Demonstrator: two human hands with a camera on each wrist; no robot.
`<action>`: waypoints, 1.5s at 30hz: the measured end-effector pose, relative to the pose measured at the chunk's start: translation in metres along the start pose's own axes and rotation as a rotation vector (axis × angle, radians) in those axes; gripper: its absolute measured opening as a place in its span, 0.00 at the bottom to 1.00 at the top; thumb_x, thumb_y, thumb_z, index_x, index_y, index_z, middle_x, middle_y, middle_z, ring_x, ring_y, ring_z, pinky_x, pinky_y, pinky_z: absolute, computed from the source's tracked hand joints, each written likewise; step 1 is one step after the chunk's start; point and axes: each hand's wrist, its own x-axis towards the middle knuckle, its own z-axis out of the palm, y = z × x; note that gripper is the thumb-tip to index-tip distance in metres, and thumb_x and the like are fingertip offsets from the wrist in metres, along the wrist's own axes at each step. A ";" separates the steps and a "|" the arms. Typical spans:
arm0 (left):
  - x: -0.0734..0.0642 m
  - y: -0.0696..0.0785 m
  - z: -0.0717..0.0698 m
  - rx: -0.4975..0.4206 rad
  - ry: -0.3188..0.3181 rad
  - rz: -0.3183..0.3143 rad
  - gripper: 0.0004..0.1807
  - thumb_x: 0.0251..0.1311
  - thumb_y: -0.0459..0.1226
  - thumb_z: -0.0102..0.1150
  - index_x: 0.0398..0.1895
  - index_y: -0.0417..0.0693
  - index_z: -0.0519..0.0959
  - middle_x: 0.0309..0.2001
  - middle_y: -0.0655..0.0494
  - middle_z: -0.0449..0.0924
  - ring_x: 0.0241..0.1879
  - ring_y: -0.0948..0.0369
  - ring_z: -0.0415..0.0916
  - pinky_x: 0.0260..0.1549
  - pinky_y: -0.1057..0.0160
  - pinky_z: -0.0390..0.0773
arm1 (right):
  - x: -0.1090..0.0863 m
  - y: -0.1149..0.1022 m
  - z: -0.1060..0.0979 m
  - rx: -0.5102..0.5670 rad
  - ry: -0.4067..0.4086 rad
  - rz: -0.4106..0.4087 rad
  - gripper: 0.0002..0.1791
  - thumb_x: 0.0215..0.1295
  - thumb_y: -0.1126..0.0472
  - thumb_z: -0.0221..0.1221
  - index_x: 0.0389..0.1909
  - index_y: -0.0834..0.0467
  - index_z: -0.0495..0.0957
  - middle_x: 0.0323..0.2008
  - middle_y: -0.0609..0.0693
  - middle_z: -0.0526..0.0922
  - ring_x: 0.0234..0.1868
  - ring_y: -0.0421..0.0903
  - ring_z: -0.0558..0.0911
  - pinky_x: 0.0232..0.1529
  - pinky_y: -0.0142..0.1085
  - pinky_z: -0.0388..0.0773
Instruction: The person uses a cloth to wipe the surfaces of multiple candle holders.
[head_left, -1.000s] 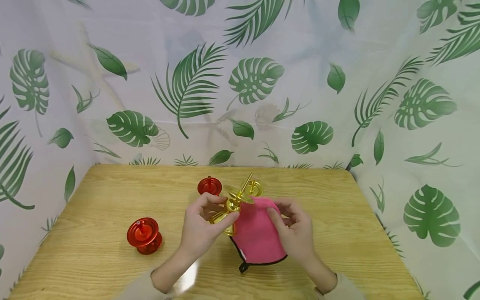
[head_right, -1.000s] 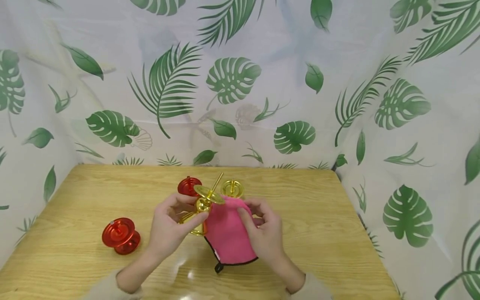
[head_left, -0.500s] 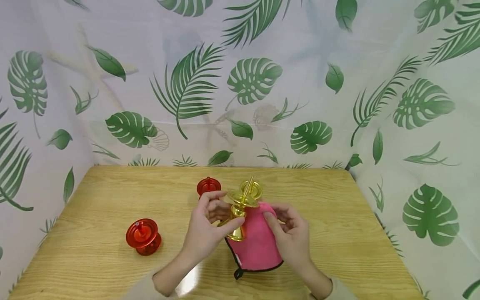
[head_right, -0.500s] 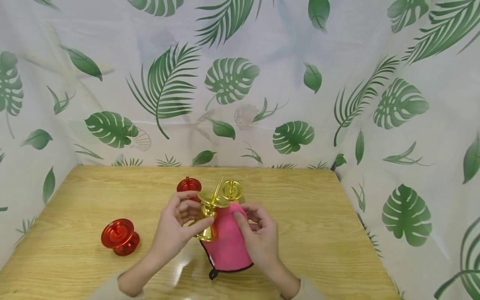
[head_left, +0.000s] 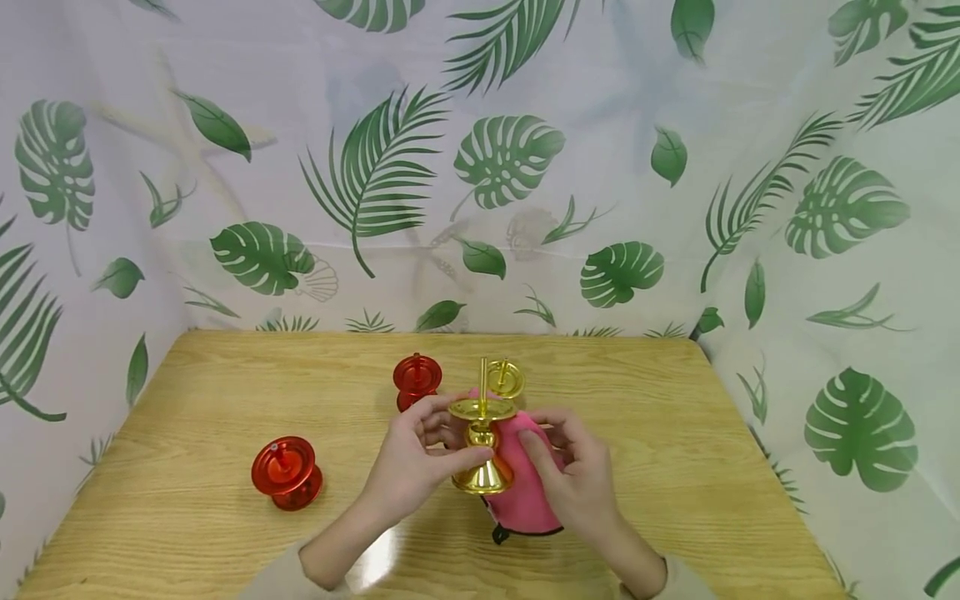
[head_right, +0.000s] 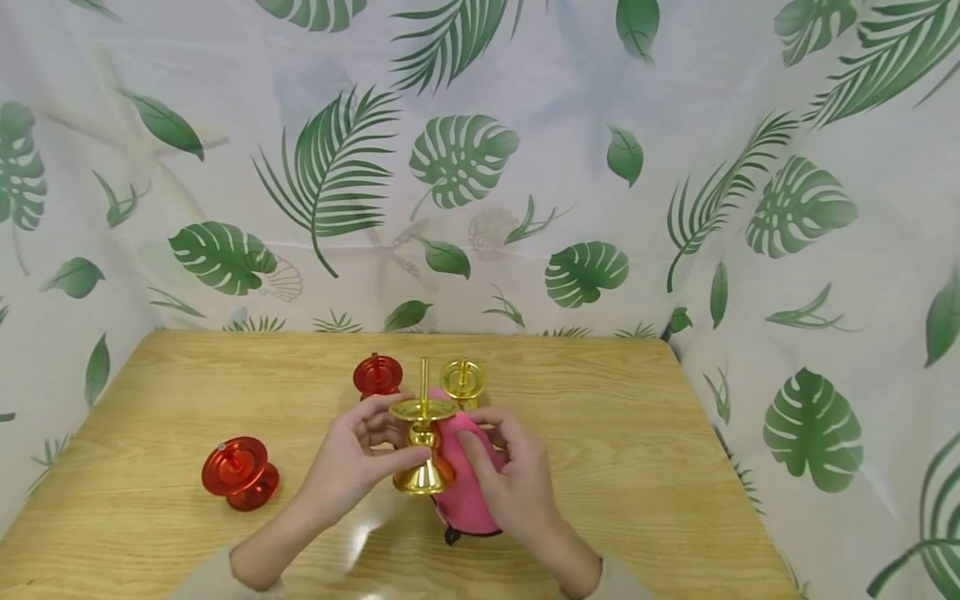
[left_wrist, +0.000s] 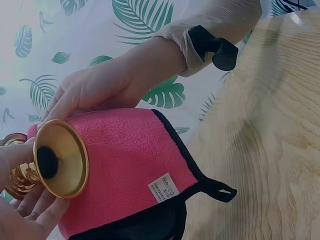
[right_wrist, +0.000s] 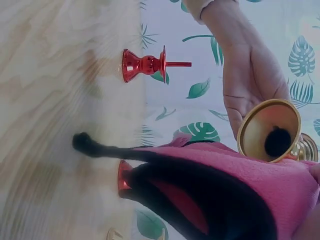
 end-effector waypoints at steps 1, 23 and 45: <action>0.000 0.000 0.000 0.004 0.002 0.001 0.36 0.53 0.34 0.80 0.67 0.46 0.77 0.44 0.51 0.88 0.35 0.65 0.83 0.33 0.70 0.80 | 0.000 0.000 0.001 -0.012 0.003 -0.013 0.13 0.65 0.82 0.61 0.48 0.70 0.80 0.35 0.66 0.88 0.34 0.29 0.86 0.23 0.25 0.82; 0.001 0.007 0.003 0.077 0.102 0.019 0.35 0.51 0.32 0.81 0.64 0.43 0.77 0.44 0.43 0.89 0.38 0.63 0.86 0.36 0.68 0.86 | 0.001 -0.029 0.005 -0.132 -0.004 -0.347 0.13 0.77 0.61 0.60 0.46 0.70 0.81 0.42 0.63 0.88 0.49 0.40 0.88 0.55 0.24 0.83; -0.003 0.001 0.006 0.014 0.103 -0.028 0.37 0.50 0.29 0.81 0.65 0.39 0.75 0.45 0.41 0.88 0.38 0.60 0.85 0.36 0.67 0.85 | -0.007 -0.016 0.007 -0.257 0.034 0.001 0.17 0.62 0.79 0.66 0.49 0.62 0.82 0.40 0.56 0.91 0.35 0.39 0.89 0.25 0.24 0.82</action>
